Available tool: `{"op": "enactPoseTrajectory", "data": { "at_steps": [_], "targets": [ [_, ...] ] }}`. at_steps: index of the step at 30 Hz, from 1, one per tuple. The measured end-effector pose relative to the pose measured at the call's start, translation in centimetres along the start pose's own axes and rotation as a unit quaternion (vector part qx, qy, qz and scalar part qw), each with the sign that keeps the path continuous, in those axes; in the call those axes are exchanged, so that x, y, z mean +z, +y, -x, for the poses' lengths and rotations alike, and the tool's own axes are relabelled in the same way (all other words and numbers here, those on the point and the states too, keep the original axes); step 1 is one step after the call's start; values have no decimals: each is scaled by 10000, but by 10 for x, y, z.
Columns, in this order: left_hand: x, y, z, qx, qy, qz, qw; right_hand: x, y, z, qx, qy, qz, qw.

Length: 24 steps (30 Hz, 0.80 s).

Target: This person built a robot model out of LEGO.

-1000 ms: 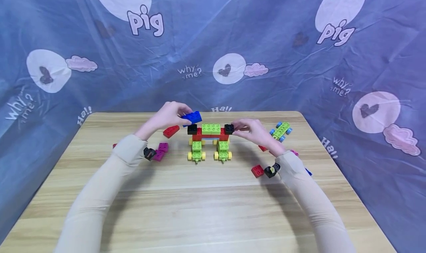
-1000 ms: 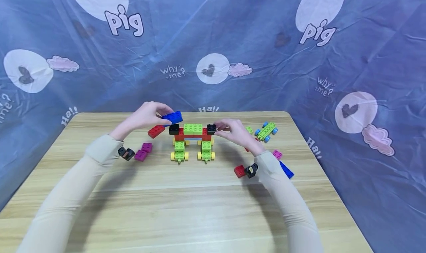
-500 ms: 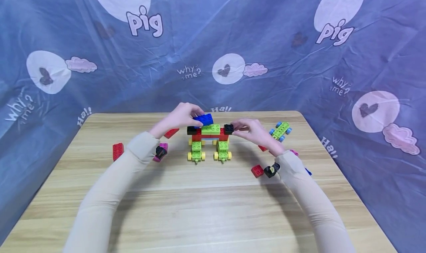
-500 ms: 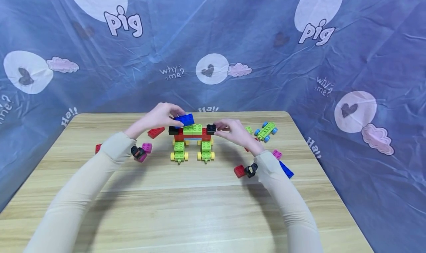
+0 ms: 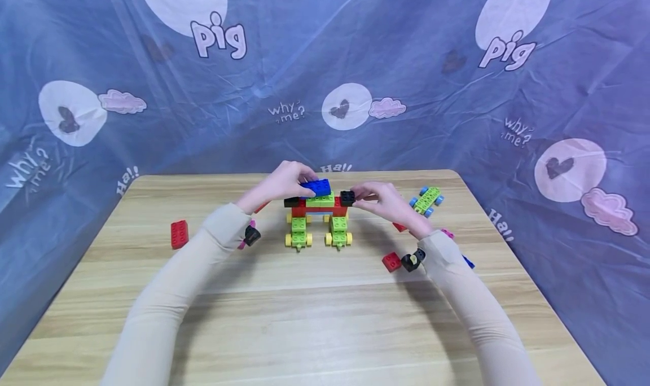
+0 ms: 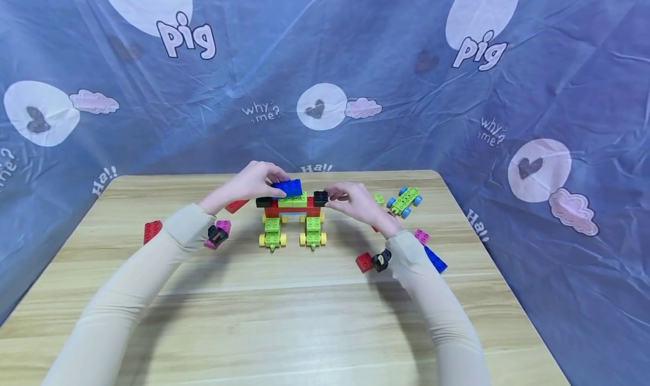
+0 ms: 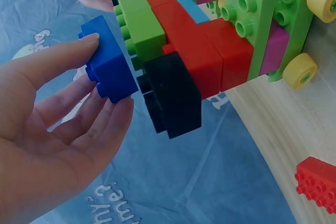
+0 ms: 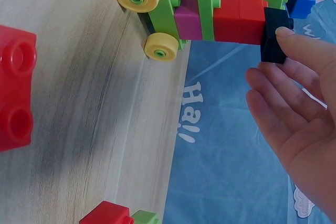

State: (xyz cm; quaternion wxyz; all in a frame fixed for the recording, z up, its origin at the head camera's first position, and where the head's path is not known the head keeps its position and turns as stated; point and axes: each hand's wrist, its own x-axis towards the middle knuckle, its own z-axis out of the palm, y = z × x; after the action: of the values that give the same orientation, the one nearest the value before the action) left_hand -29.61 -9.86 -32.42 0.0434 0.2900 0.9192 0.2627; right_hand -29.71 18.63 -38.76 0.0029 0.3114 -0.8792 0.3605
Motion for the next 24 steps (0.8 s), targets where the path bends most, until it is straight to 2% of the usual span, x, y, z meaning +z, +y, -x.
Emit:
{"op": "enactPoseTrajectory", "data": {
  "at_steps": [9,24],
  "targets": [
    [8,2,-4,17,-41,-78,10000,-1,-1,0,-28,-9,3,10000],
    [11,1,-8,95,-82,-116,9999,-1,-1,-1,3,-14,34,10000]
  ]
}}
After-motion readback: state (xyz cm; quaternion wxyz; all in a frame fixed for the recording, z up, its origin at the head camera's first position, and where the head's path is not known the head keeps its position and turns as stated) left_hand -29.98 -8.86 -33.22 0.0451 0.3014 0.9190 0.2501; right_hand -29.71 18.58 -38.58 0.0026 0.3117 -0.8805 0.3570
